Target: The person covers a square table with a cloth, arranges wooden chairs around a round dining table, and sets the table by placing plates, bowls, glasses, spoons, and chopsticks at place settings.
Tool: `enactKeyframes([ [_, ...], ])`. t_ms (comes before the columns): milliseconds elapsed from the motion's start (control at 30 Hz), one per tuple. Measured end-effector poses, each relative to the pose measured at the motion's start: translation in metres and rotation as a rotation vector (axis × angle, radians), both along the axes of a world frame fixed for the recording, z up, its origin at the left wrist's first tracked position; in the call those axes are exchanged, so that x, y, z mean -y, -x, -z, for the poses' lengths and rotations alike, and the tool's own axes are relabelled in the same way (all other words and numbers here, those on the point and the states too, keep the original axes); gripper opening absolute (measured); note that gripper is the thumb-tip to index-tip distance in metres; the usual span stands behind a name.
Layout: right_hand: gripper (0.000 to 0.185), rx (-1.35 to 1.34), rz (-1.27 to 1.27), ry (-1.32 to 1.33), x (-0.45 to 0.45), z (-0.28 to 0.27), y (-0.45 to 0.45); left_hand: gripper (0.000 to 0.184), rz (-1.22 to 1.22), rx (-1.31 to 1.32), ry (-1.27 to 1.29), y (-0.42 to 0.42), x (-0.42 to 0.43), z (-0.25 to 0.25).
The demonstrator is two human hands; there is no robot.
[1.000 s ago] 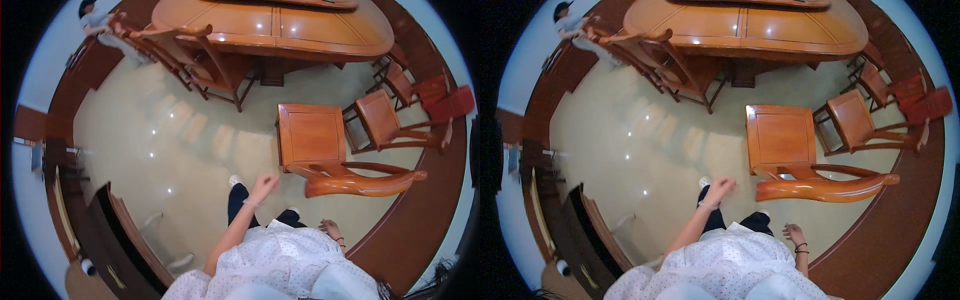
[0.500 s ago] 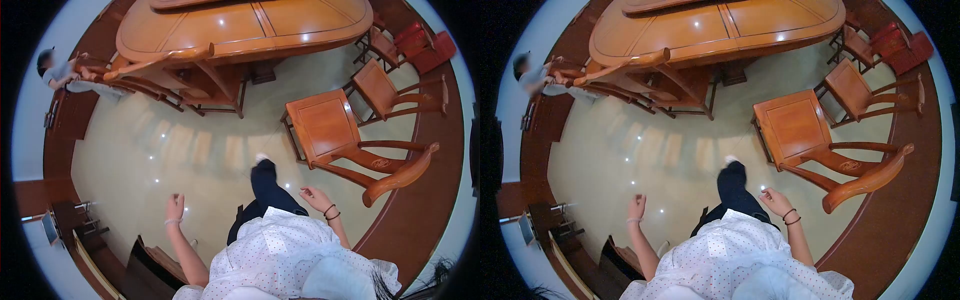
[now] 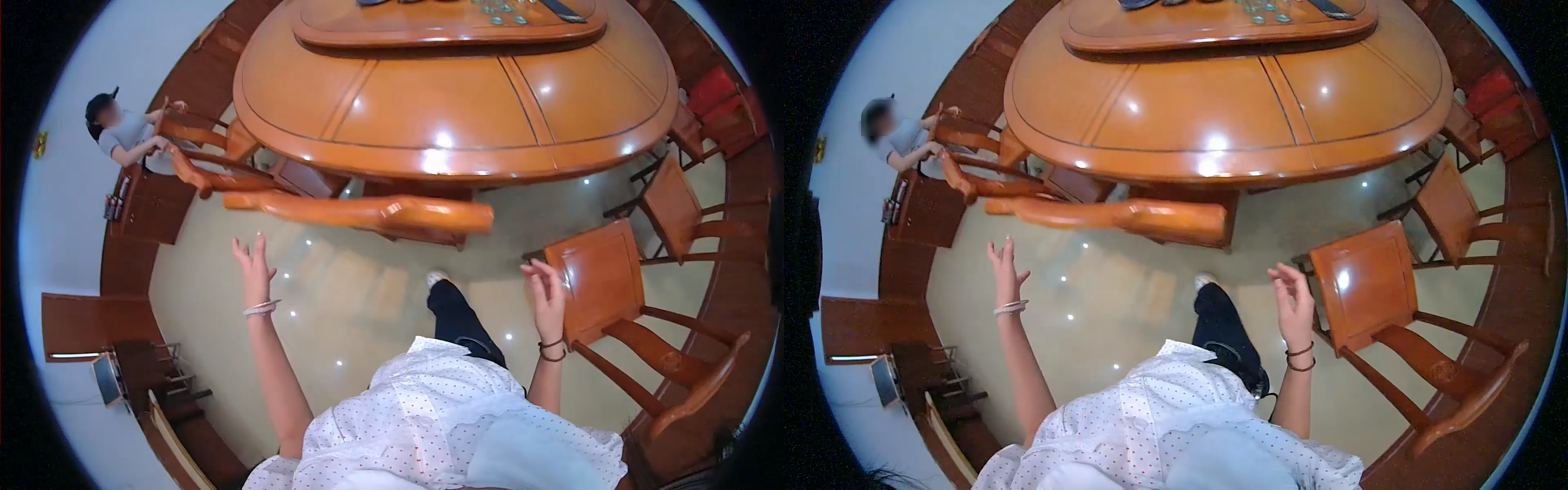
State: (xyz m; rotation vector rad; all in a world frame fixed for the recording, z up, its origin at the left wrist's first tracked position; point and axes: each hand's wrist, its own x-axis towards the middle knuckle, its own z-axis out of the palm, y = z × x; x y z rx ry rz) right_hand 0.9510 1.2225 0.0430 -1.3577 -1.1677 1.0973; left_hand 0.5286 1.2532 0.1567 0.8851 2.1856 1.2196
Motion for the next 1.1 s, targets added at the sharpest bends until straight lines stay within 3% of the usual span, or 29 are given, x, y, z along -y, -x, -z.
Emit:
enactKeyframes([
  [133,0.03,-0.192,0.044,-0.12,-0.06,-0.046,0.053,0.087,-0.2,0.185,-0.107,0.06,-0.056,0.001],
  [200,0.032,-0.456,-0.069,-0.263,-0.082,-0.052,0.074,0.084,-0.274,0.252,-0.175,0.08,-0.072,0.007],
  [267,0.03,-0.491,-0.022,-0.292,-0.095,-0.06,0.09,0.072,-0.199,0.531,-0.288,0.112,-0.091,0.036],
  [333,0.031,-0.718,-0.098,-0.268,-0.102,-0.05,0.096,0.053,-0.289,0.71,-0.326,0.141,-0.102,0.073],
  [433,0.032,-0.849,0.081,-0.26,-0.105,-0.054,0.115,0.034,-0.042,0.839,-0.798,0.136,-0.112,0.084],
  [667,0.035,-1.007,0.225,-0.295,-0.041,-0.052,0.137,0.023,0.303,1.092,-0.966,0.164,-0.059,0.113],
  [733,0.036,-1.017,0.273,-0.285,-0.002,-0.047,0.142,0.022,0.567,1.145,-1.056,0.179,-0.028,0.132],
  [800,0.037,-1.004,0.421,-0.239,0.038,-0.051,0.157,0.019,0.356,1.135,-1.023,0.173,0.013,0.124],
  [1033,0.039,-1.01,0.432,-0.25,0.146,-0.015,0.185,0.017,-0.026,1.095,-0.924,0.176,0.087,0.112],
  [1100,0.04,-1.009,0.474,-0.285,0.174,-0.012,0.196,0.017,0.036,1.121,-0.927,0.186,0.112,0.116],
])
